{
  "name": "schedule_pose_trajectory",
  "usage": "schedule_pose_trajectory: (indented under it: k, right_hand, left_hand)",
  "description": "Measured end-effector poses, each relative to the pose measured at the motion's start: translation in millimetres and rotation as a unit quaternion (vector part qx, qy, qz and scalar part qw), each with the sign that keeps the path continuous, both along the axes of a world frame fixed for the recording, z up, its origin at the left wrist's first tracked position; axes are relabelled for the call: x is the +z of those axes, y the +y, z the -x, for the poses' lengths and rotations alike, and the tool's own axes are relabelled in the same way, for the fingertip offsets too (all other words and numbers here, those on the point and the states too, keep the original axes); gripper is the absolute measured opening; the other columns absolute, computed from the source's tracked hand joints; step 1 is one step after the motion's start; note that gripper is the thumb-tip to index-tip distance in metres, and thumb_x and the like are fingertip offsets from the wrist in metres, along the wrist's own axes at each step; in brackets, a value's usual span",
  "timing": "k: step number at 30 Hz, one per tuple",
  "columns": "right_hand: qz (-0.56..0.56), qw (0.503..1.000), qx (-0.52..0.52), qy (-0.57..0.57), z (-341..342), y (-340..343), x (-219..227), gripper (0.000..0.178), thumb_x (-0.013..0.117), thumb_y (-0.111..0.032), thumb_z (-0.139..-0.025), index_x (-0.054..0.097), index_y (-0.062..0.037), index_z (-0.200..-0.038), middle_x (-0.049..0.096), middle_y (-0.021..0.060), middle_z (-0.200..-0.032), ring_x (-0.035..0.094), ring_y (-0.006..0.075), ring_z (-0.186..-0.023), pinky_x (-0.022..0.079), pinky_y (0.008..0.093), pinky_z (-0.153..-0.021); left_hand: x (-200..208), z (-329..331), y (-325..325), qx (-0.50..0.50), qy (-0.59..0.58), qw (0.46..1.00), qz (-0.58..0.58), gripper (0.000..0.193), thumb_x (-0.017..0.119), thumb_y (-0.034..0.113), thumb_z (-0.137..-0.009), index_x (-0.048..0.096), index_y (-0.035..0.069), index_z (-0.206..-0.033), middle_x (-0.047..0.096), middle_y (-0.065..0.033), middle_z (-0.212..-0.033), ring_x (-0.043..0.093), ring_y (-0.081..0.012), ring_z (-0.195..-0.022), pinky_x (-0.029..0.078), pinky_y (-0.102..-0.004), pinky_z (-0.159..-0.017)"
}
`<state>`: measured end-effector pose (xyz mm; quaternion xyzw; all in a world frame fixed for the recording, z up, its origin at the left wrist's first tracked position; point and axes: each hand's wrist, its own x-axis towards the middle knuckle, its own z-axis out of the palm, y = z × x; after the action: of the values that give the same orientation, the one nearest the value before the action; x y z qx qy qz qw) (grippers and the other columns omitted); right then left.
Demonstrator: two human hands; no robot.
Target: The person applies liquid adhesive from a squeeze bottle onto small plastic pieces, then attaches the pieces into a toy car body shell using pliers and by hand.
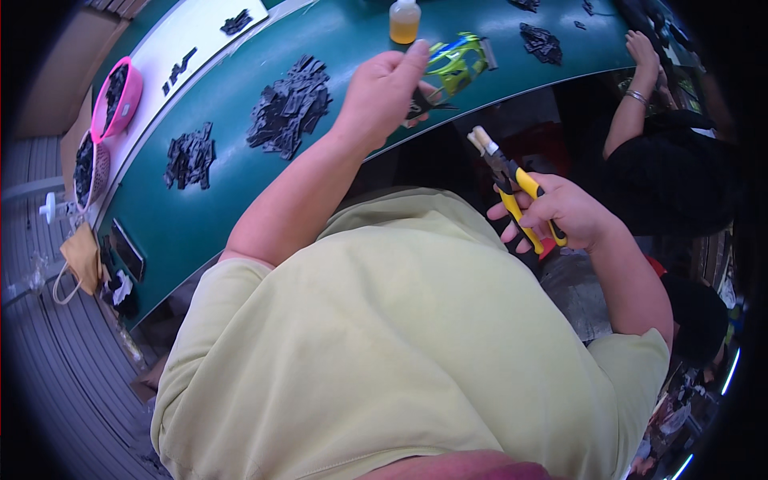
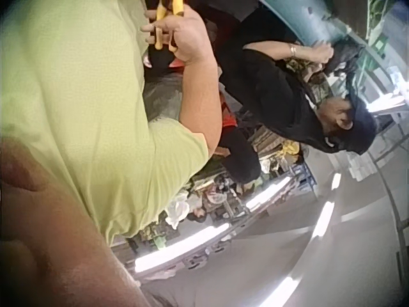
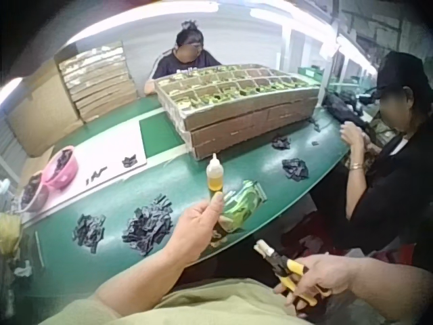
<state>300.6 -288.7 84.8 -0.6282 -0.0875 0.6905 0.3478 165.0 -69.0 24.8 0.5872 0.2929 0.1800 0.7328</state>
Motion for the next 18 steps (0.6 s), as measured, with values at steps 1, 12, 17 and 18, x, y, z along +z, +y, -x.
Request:
schedule_pose_trajectory:
  k: [1,12,17,18]
  right_hand:
    - [0.002,1.0,0.019,-0.024,-4.3,-3.6,-6.6,0.051,0.054,0.005,-0.069,0.043,0.0042,-0.119,0.058,0.021,-0.108,0.065,0.0232,-0.077,0.056,0.0336,-0.064]
    - [-0.109,0.842,0.069,-0.524,-44.7,63.8,-37.8,0.06,0.065,-0.017,-0.07,0.046,0.004,-0.123,0.056,0.0222,-0.105,0.06,0.0301,-0.096,0.048,0.0369,-0.084]
    - [-0.038,0.77,0.072,-0.633,-54.0,117.2,-41.4,0.06,0.07,-0.022,-0.071,0.044,0.0054,-0.118,0.047,0.0257,-0.119,0.054,0.037,-0.11,0.045,0.0403,-0.095]
    - [-0.038,0.769,0.073,-0.634,-53.8,125.7,-46.7,0.06,0.07,-0.022,-0.071,0.044,0.0054,-0.118,0.047,0.0257,-0.119,0.054,0.037,-0.11,0.045,0.0403,-0.095]
  left_hand:
    - [0.2,0.7,0.7,0.002,-0.007,1.0,0.017,0.045,0.05,0.044,-0.095,0.056,0.0,-0.098,0.066,-0.0105,-0.076,0.06,-0.0148,-0.056,0.046,-0.0253,-0.045]
    - [0.9,37.9,11.4,-0.048,-0.063,0.986,0.144,0.025,0.055,0.026,-0.093,0.05,0.003,-0.104,0.066,-0.0176,-0.093,0.06,-0.0169,-0.063,0.05,-0.0284,-0.054]
    - [6.5,46.2,14.3,-0.034,-0.098,0.979,0.174,0.026,0.051,0.028,-0.096,0.048,0.005,-0.108,0.064,-0.0207,-0.102,0.063,-0.0186,-0.067,0.052,-0.0302,-0.056]
    - [5.2,50.0,14.1,-0.033,-0.099,0.979,0.175,0.026,0.051,0.028,-0.096,0.048,0.005,-0.108,0.064,-0.0207,-0.102,0.063,-0.0186,-0.067,0.052,-0.0302,-0.056]
